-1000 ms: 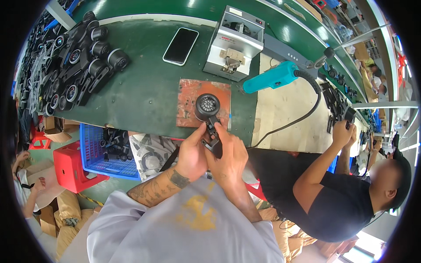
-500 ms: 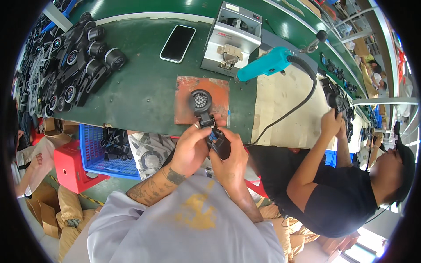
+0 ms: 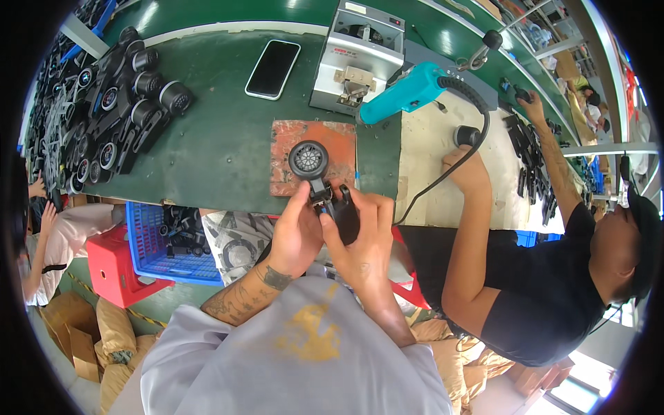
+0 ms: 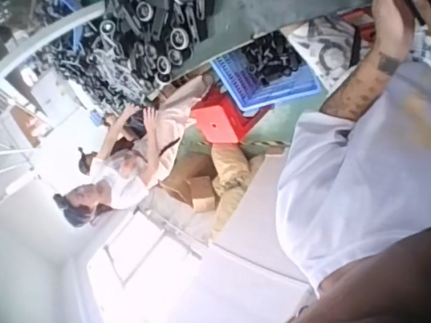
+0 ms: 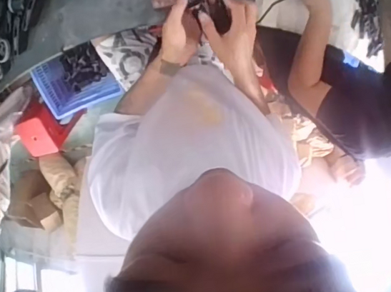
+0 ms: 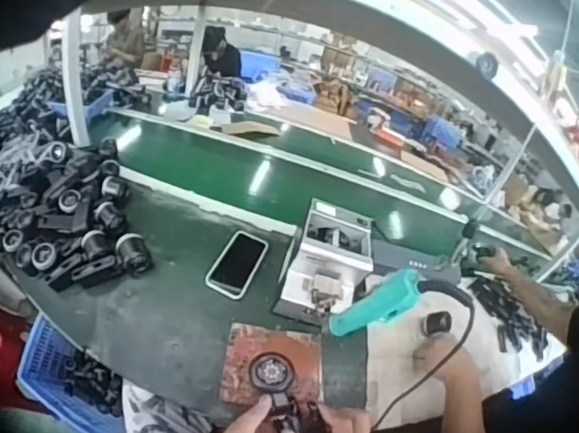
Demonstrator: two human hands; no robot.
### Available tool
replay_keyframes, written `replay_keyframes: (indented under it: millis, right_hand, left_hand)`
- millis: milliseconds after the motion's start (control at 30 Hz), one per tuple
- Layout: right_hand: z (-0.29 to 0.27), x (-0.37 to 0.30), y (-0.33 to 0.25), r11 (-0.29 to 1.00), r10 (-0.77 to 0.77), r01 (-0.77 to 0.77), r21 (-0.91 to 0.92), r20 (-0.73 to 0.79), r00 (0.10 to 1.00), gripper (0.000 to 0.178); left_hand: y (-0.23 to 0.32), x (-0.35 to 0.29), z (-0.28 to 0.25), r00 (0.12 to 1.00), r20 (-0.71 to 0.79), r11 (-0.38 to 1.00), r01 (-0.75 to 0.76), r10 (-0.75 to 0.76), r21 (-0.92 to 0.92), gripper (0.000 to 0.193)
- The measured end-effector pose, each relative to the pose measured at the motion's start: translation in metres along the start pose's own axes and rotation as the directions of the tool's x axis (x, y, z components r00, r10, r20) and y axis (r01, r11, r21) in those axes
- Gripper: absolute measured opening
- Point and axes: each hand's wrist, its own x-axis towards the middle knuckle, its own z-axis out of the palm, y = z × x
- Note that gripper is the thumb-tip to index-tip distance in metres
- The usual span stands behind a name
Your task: Assembling small electronic components on a production line using an electric screwdriver.
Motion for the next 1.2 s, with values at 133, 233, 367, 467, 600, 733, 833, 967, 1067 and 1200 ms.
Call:
replay_keyframes:
  millis: [133,233,367,467,600,733,833,967,1067,1200]
  right_hand:
    - [0.006,0.005,-0.016,0.992,0.002,-0.003,-0.122,-0.007,1.000,0.053]
    - [0.009,0.009,-0.018,0.987,0.006,-0.004,-0.162,0.012,1.000,0.059]
    - [0.019,0.009,-0.007,0.977,-0.076,0.073,-0.198,-0.010,0.997,0.060]
    - [0.021,0.008,-0.005,0.970,-0.116,0.107,-0.216,-0.028,0.993,0.061]
    - [0.021,0.003,-0.003,0.973,-0.132,0.117,-0.197,-0.063,0.989,0.062]
    - [0.020,-0.002,-0.003,0.959,-0.203,0.177,-0.223,-0.100,0.974,0.064]
    - [0.013,-0.005,-0.013,0.956,-0.252,0.232,-0.177,-0.097,0.963,0.067]
    - [0.010,-0.016,-0.003,0.948,-0.068,0.097,0.303,-0.105,0.992,0.051]
    - [0.009,-0.018,0.001,0.961,-0.014,-0.021,0.275,0.125,0.992,0.039]
    - [0.014,-0.018,0.000,0.923,0.022,-0.071,0.379,0.131,0.991,0.033]
  left_hand:
    - [0.001,-0.001,0.002,0.995,-0.082,0.996,0.056,-0.061,-0.063,0.045]
    - [0.002,-0.002,0.000,0.996,-0.045,0.993,0.074,-0.078,-0.088,0.049]
    - [0.002,-0.002,0.005,0.996,-0.071,0.995,0.042,-0.048,-0.086,0.050]
    - [-0.002,-0.003,0.002,0.997,-0.072,0.997,0.027,-0.033,-0.077,0.045]
    - [0.000,-0.007,0.006,1.000,-0.027,0.995,-0.012,0.015,0.100,0.032]
    - [0.004,-0.008,0.010,0.998,-0.014,0.961,-0.051,0.057,0.271,0.034]
    - [0.014,-0.009,0.007,0.998,0.013,0.978,-0.059,0.057,0.200,0.036]
    - [0.028,-0.008,0.000,0.994,0.077,0.989,-0.086,0.077,0.121,0.046]
    - [0.030,-0.008,0.004,0.993,0.050,0.985,-0.114,0.108,0.132,0.046]
    - [0.029,-0.005,0.002,0.991,0.071,0.987,-0.120,0.113,0.103,0.046]
